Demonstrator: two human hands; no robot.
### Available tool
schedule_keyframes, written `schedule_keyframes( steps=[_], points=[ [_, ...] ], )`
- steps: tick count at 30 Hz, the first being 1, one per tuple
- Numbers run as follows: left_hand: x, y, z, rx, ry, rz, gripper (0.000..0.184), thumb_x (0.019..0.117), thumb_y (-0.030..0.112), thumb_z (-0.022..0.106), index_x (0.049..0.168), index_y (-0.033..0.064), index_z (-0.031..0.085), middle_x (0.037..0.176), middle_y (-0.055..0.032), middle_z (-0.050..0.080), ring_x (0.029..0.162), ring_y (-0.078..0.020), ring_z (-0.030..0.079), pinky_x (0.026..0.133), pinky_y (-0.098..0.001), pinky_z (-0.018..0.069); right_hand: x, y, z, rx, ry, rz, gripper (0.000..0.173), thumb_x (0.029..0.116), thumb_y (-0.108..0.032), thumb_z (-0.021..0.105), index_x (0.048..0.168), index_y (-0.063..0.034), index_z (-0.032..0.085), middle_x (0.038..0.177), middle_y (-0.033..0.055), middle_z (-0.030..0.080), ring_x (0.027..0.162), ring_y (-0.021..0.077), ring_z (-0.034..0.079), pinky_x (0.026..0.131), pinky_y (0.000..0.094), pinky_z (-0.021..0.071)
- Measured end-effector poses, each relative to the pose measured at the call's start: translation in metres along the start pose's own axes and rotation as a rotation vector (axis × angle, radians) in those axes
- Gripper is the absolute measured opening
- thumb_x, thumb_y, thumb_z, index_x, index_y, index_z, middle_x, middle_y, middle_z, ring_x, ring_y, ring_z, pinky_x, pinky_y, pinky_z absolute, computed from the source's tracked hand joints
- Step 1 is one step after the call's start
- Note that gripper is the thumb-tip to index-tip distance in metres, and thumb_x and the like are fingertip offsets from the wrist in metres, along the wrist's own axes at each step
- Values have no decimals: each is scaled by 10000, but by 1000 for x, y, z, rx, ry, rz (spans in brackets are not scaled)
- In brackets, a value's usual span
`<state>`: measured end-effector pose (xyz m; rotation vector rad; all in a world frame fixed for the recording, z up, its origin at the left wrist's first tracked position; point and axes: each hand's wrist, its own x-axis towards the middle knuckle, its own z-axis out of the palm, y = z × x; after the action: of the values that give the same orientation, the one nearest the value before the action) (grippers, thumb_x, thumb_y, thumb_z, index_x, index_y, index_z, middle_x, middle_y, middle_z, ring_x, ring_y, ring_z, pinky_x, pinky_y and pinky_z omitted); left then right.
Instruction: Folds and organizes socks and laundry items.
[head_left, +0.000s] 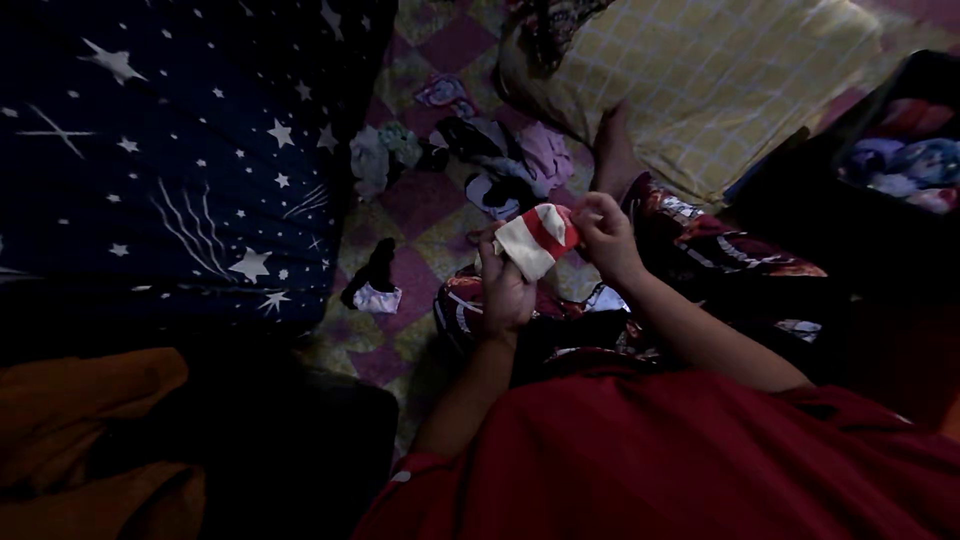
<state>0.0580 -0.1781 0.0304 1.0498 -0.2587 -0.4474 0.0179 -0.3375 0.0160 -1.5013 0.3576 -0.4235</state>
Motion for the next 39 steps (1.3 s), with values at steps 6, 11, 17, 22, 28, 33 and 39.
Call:
schedule_keyframes(
  steps=[6, 11, 17, 22, 28, 33, 39],
  points=[
    [5, 14, 8, -114, 81, -120, 358, 1079, 120, 310, 1391, 281, 377, 1220, 46, 603, 1062, -94, 633, 889, -295, 556, -5, 1, -20, -210, -419, -123, 546, 923, -151, 471, 1442, 12, 515, 1325, 154, 617, 1115, 132, 621, 923, 318, 525],
    [2, 11, 11, -124, 30, -109, 369, 1056, 64, 354, 1362, 265, 398, 1213, 51, 608, 1074, -88, 633, 921, -293, 547, -7, -8, -10, -578, -243, -284, 354, 984, -137, 624, 1282, 52, 651, 1270, 296, 609, 1122, 411, 637, 957, 552, 522],
    [3, -3, 15, 140, 127, -65, 539, 1010, -32, 450, 1485, 151, 273, 1241, -10, 582, 1076, -97, 632, 932, -341, 550, -12, -11, 11, 36, 109, -3, 247, 1063, -92, 414, 1131, 26, 620, 825, -5, 631, 686, 13, 589, 671, 203, 527],
    [3, -13, 15, 220, 80, 12, 439, 1012, 23, 416, 1447, 61, 370, 1243, -24, 588, 1093, -82, 612, 969, -334, 531, -26, -12, 22, 805, -107, 356, 331, 1082, -156, 291, 952, -180, 594, 695, -74, 591, 542, -2, 494, 514, 159, 441],
    [-7, -3, 16, 419, -69, -145, 347, 1083, 136, 305, 1409, 48, 383, 990, 25, 630, 813, -20, 632, 746, -246, 566, -29, -3, 14, 930, -346, 541, 519, 1094, -375, 203, 811, -224, 611, 576, -90, 516, 469, 2, 425, 465, 174, 384],
    [-9, -10, 17, 435, -44, -124, 478, 1032, 118, 378, 1493, 49, 272, 996, 3, 597, 759, -14, 598, 676, -227, 539, -25, -2, 12, 835, -413, 706, 590, 1081, -459, 144, 780, -198, 580, 556, -67, 507, 452, 28, 436, 456, 194, 407],
    [6, -13, -1, 647, -1, 85, 614, 1006, 167, 524, 1538, 14, 259, 1349, -128, 546, 1119, -94, 598, 948, -303, 526, -21, -5, 4, -21, -356, 400, 423, 1115, -208, 280, 920, -30, 611, 685, -24, 529, 557, 29, 468, 536, 209, 425]
  ],
)
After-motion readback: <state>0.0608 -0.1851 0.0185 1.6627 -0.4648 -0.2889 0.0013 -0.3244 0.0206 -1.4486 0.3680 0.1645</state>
